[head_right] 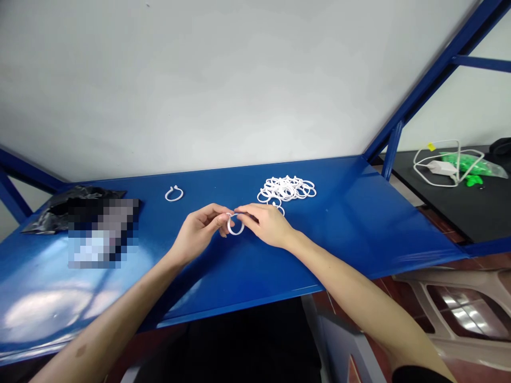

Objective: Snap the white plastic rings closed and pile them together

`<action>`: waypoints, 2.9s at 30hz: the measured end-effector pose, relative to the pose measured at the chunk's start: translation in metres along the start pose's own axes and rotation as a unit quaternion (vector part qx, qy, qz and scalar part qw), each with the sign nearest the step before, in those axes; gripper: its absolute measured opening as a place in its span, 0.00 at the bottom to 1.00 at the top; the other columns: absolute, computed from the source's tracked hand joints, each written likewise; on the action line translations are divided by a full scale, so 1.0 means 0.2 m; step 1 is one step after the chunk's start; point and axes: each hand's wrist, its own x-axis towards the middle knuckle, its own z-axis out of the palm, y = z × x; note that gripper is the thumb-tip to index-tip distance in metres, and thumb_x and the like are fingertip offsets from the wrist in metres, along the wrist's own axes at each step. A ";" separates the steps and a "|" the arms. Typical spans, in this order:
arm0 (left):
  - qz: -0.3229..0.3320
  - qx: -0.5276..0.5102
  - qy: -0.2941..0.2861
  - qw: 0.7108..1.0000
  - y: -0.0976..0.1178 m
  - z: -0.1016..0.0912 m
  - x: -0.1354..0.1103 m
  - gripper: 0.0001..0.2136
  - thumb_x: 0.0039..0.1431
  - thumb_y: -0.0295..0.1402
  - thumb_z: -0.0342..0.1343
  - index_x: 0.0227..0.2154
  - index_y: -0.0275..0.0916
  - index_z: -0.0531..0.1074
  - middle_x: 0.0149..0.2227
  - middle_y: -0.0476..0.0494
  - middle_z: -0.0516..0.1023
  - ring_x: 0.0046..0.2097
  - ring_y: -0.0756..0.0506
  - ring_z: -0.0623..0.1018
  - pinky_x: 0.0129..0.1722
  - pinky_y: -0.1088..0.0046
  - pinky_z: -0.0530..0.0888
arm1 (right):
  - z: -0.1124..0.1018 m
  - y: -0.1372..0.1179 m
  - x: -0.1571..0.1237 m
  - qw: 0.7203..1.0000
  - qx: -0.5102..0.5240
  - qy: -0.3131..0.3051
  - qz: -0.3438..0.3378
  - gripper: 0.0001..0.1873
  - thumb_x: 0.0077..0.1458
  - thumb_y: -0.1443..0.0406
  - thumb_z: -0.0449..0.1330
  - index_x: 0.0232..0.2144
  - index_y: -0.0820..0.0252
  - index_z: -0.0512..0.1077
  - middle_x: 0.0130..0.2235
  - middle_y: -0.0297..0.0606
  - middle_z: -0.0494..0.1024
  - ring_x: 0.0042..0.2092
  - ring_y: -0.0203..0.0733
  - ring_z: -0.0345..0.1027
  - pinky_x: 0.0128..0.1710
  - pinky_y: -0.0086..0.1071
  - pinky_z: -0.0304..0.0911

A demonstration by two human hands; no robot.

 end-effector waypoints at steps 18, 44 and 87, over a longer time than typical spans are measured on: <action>-0.010 0.031 0.056 0.998 -0.07 0.02 0.01 0.16 0.58 0.48 0.62 0.37 0.39 0.77 0.32 0.48 0.78 0.29 0.51 0.73 0.28 0.75 0.70 | 0.04 -0.03 -0.01 0.998 0.029 0.056 -0.018 0.11 0.69 0.62 0.54 0.44 0.55 0.77 0.37 0.35 0.82 0.31 0.34 0.75 0.33 0.27 0.69; 0.002 0.134 0.062 0.989 -0.10 0.04 0.01 0.09 0.59 0.38 0.57 0.27 0.41 0.72 0.25 0.52 0.75 0.27 0.50 0.71 0.28 0.75 0.64 | 0.08 0.08 -0.04 0.970 -0.183 -0.028 -0.155 0.20 0.73 0.65 0.45 0.47 0.59 0.78 0.31 0.38 0.77 0.32 0.37 0.69 0.31 0.29 0.63; 0.017 0.606 0.279 0.745 -0.15 -0.28 0.13 0.19 0.65 0.39 0.51 0.53 0.32 0.72 0.53 0.27 0.75 0.55 0.28 0.71 0.50 0.51 0.69 | -0.17 0.13 0.03 0.933 -0.276 0.218 0.083 0.17 0.70 0.59 0.52 0.48 0.56 0.80 0.40 0.43 0.78 0.40 0.45 0.72 0.35 0.35 0.66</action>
